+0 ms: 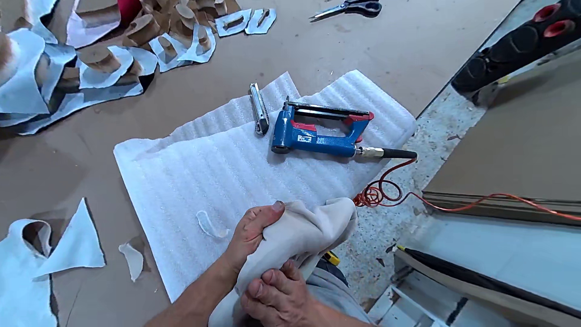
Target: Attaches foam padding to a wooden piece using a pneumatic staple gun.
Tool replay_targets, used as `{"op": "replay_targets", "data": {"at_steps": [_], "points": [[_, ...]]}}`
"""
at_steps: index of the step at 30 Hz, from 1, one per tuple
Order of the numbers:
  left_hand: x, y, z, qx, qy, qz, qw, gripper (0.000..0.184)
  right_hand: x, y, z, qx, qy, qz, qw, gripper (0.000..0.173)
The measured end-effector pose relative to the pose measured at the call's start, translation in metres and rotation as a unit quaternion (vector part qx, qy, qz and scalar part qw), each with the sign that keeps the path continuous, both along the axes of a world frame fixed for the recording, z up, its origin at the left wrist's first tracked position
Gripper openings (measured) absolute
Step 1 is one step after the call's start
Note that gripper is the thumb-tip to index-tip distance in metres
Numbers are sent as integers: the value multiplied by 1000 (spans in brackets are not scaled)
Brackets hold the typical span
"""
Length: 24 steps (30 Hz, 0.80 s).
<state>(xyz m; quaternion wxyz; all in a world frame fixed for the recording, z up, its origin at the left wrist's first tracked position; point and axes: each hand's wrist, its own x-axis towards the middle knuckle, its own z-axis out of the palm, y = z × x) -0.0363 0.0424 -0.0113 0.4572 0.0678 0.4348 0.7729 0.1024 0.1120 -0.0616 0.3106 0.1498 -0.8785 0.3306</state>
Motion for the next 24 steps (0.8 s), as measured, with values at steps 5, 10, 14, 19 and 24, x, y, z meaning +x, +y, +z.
{"op": "replay_targets", "data": {"at_steps": [5,10,14,19,24], "points": [[0,4,4,6,-48,16,999,34,-19,0,18,11,-15,-60,998,59],[5,0,-38,-3,16,30,999,34,-42,10,41,10,-49,-93,994,69],[10,-11,-27,-133,50,35,989,23,-64,22,65,21,-122,-130,984,83],[0,0,-2,-23,9,-10,1000,38,-93,108,101,-338,-168,-44,925,80],[-4,3,-1,-20,15,-13,1000,45,5,79,52,-178,-40,-40,982,56]]}}
